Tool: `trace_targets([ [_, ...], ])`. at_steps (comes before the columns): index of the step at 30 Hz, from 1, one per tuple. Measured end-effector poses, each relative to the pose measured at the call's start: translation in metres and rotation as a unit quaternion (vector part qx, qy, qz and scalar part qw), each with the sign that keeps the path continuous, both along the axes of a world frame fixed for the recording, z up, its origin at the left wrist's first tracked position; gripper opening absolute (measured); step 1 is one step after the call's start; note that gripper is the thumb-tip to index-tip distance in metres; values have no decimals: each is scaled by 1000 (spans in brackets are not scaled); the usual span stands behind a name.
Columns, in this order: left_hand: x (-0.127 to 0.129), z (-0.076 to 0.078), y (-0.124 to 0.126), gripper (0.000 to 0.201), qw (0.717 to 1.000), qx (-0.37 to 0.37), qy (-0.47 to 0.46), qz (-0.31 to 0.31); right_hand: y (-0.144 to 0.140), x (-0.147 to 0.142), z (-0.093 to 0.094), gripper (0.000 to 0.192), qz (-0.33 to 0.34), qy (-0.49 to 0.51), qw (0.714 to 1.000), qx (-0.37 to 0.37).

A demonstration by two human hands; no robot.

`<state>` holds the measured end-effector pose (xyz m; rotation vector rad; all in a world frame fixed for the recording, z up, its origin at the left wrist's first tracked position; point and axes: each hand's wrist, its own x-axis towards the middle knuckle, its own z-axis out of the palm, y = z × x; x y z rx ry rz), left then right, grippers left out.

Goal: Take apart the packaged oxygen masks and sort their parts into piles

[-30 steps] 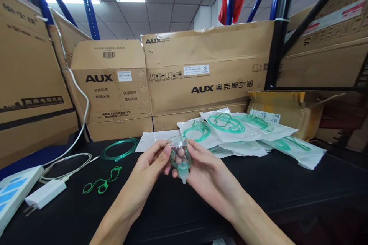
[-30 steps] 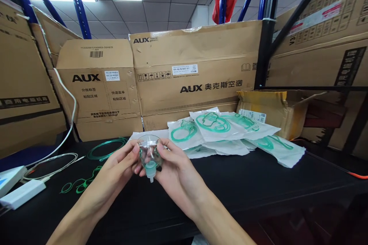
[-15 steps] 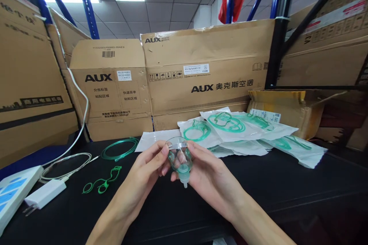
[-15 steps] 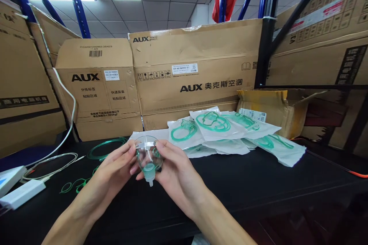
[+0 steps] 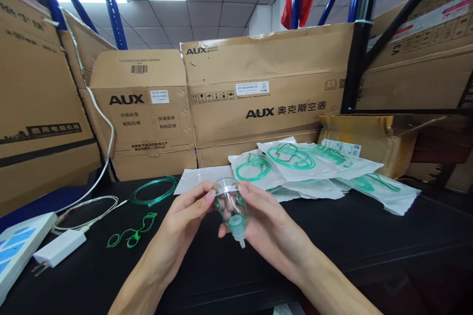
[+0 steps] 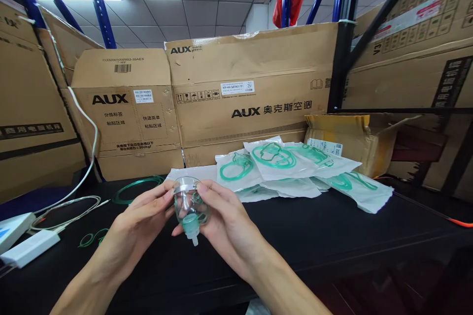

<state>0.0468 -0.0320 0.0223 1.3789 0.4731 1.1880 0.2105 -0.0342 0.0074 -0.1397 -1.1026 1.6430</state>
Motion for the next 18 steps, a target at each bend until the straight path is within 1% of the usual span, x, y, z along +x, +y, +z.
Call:
trace_targets([
  [9,-1,-1,-1,21,1000,-18,-13,-14,0,-1,-2,16,24,1,1000,10],
  [15,-4,-1,-1,22,1000,-14,13,-9,-1,0,-2,16,29,-20,999,0],
  [18,-7,-1,0,21,1000,-5,22,-20,-2,0,-3,16,31,-29,999,-5],
])
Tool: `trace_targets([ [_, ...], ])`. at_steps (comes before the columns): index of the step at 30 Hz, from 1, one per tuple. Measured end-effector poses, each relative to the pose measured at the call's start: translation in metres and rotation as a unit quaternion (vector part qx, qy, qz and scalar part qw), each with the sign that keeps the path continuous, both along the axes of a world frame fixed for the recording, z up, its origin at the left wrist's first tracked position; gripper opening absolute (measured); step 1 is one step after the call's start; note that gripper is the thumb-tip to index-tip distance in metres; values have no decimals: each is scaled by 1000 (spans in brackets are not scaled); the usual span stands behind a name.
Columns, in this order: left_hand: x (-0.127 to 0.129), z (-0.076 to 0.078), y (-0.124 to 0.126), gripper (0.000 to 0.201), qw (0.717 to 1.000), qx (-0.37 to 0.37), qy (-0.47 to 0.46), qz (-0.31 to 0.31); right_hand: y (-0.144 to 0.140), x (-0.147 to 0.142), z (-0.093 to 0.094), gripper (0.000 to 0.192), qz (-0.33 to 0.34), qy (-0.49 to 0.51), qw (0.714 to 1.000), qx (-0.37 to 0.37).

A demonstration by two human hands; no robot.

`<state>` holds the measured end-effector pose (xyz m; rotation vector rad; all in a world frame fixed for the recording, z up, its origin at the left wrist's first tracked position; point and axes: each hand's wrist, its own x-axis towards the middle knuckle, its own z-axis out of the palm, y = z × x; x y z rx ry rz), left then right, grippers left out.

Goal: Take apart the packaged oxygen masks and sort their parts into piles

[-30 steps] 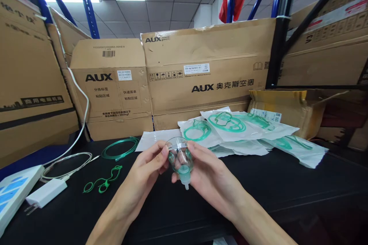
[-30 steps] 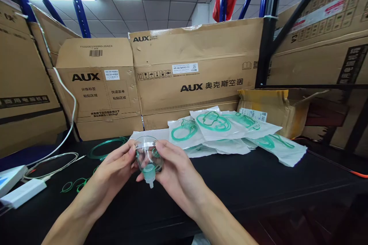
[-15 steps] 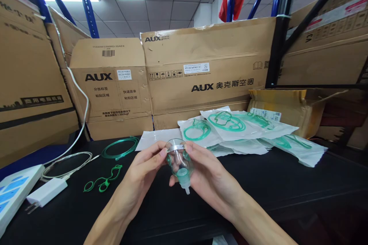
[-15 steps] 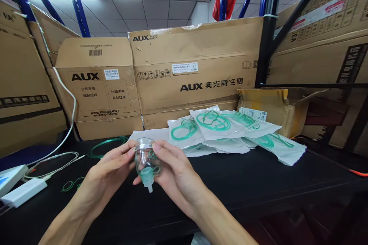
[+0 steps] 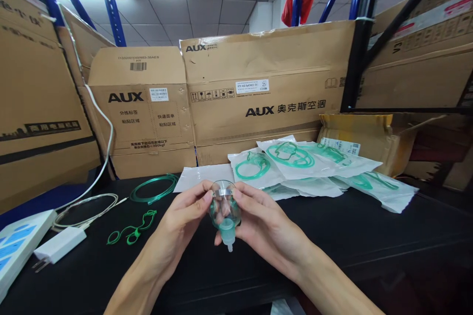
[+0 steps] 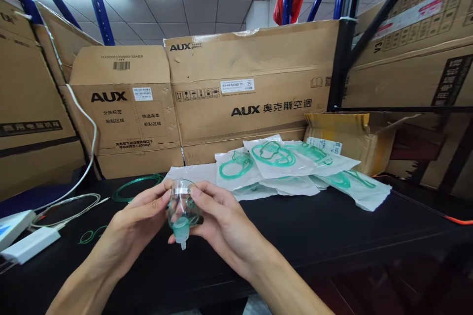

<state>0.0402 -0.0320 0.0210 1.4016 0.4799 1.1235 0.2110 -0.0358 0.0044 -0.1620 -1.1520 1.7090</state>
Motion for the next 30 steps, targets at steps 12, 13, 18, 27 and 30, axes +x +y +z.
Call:
trace_targets([
  [12,0,-4,4,21,1000,-3,-5,-23,1,0,0,20,-20,-35,999,13],
  [13,0,-4,4,21,1000,-2,-6,-24,2,0,0,20,-24,-35,999,11],
  [18,1,-2,3,19,999,-18,-19,-22,1,-2,-2,21,-24,-28,999,0],
  [27,2,-1,-2,21,998,-17,-54,-14,1,-6,-5,18,-18,-3,1000,6],
  [30,3,0,-3,20,998,-12,-54,-11,2,-6,-4,19,-29,-10,999,11],
])
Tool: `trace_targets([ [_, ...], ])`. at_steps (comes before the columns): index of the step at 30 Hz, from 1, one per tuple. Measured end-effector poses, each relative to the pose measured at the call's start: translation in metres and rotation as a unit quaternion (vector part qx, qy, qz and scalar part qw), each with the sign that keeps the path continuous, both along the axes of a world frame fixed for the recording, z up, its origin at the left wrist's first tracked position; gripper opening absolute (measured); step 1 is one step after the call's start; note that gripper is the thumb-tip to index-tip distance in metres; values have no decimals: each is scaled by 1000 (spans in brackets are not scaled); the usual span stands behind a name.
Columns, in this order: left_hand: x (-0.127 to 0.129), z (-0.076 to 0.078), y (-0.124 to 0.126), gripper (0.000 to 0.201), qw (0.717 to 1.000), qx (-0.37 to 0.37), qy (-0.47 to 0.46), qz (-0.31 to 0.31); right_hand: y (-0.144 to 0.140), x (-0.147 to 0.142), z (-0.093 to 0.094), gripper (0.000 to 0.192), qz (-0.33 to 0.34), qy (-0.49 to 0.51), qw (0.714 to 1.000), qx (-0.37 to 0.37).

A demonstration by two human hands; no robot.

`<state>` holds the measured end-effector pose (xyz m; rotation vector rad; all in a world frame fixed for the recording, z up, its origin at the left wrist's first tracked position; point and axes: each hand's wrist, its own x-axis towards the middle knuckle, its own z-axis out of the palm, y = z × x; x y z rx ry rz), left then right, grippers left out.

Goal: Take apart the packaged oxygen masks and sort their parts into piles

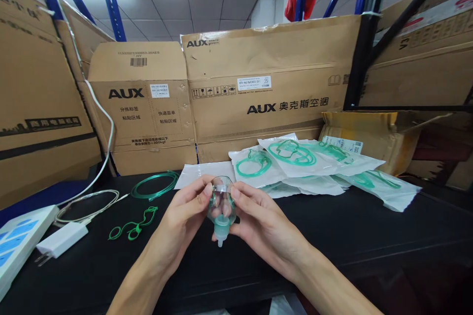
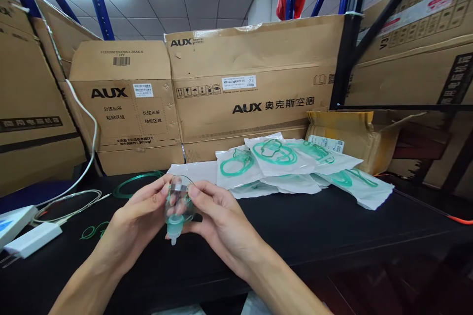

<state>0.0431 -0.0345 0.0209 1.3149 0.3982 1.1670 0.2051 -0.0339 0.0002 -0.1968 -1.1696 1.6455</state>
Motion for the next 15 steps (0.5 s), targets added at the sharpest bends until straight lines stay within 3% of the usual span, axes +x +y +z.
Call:
trace_targets([
  [6,-1,-1,1,41,996,45,45,60,-2,1,2,19,-36,-39,998,25],
  [9,-3,-4,4,33,983,111,114,90,-3,3,4,20,-57,-61,996,28],
  [15,-8,-6,8,29,955,173,192,148,-5,8,8,20,-123,-135,981,60],
])
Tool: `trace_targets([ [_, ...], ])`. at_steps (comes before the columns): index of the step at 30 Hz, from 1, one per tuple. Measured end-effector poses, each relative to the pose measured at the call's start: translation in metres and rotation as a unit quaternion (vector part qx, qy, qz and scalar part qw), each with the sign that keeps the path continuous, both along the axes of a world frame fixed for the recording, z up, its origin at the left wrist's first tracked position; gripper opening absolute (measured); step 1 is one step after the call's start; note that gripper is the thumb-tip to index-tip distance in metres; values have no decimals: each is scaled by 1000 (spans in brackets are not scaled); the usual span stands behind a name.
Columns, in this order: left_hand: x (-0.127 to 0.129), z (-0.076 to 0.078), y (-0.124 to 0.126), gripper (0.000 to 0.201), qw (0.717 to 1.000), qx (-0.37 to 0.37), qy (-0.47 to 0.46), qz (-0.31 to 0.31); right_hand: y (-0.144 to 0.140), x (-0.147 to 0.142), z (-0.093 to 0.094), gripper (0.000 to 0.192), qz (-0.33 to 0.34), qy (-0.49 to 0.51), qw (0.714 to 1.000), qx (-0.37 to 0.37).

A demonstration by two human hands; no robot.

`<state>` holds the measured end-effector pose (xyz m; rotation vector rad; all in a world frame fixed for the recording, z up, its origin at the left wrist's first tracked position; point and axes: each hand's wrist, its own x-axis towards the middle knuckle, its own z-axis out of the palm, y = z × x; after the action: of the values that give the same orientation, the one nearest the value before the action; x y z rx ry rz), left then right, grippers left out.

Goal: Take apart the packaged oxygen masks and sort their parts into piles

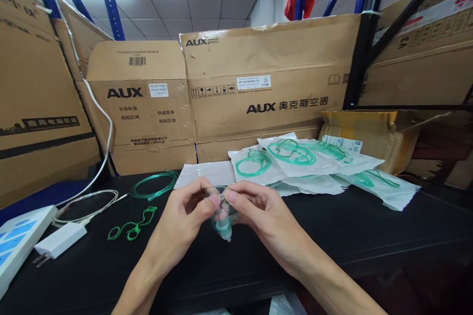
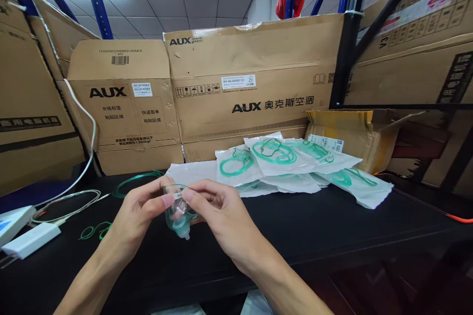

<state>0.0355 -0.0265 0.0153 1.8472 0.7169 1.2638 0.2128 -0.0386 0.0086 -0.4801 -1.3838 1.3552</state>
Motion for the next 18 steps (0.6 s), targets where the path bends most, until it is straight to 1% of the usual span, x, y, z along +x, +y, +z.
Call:
trace_targets([
  [5,-2,0,-2,22,989,78,100,81,0,1,3,17,-32,-54,997,42],
  [8,-2,0,-3,21,980,96,133,111,-1,1,4,17,-52,-77,994,64],
  [13,-2,1,-3,27,979,105,145,98,-3,4,8,20,-68,-101,989,83],
  [18,-3,2,-6,28,976,133,141,97,-7,5,11,20,-74,-106,987,96],
])
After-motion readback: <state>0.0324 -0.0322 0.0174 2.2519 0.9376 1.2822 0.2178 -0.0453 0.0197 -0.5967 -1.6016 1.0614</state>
